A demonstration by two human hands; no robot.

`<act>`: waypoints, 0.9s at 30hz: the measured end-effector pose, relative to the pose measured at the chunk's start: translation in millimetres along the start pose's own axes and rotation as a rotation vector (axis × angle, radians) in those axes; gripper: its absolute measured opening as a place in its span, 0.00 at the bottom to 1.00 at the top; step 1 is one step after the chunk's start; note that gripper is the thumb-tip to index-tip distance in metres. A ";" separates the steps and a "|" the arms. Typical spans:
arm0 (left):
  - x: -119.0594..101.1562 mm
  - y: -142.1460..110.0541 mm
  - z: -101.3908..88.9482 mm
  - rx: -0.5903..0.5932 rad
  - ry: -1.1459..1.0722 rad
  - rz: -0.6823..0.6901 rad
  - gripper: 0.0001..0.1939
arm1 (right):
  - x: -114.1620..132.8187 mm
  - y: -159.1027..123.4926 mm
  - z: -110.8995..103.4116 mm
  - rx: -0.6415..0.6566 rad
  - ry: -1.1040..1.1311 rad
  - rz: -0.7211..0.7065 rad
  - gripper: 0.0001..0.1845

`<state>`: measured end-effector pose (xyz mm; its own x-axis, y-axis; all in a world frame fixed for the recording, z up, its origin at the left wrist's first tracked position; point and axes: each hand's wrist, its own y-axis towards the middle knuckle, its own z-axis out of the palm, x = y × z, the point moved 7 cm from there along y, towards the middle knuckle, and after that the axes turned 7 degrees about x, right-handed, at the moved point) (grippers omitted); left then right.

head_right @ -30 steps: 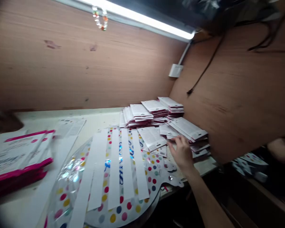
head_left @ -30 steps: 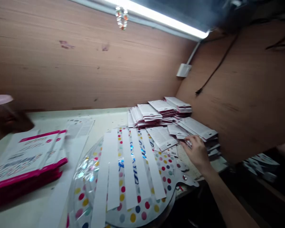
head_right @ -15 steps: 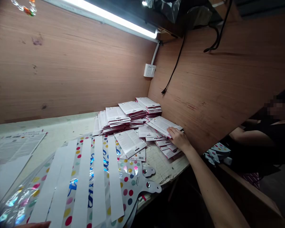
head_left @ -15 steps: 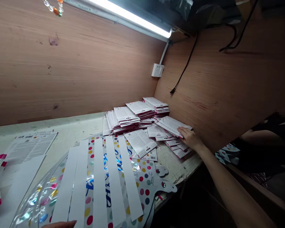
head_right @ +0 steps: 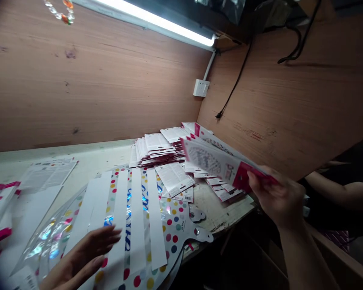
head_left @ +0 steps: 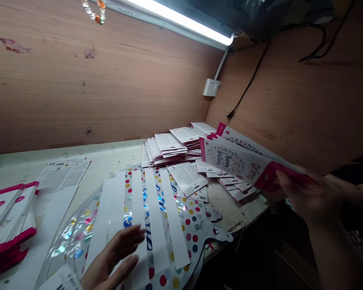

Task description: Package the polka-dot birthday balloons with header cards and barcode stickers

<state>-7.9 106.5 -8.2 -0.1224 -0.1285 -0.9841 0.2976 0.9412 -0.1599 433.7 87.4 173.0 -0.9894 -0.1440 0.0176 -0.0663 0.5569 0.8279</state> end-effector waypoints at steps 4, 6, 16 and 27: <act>-22.0 -0.6 11.2 -0.069 0.053 0.290 0.51 | 68.3 -40.2 9.6 0.110 0.406 -0.012 0.05; -17.3 0.2 14.9 -0.071 0.088 0.314 0.54 | 106.3 -67.2 43.4 0.349 0.749 -0.039 0.09; 49.2 8.2 25.7 -0.044 -0.039 0.246 0.29 | 157.2 -175.3 132.7 0.650 1.168 0.283 0.16; 44.1 3.6 30.2 -0.032 0.005 0.135 0.34 | 143.7 -176.6 148.7 0.754 1.113 0.240 0.15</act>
<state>16.3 94.7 -54.5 -0.0883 0.0011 -0.9961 0.2810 0.9594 -0.0238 284.1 90.0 -54.0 -0.3835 -0.3585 0.8511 -0.3174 0.9166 0.2430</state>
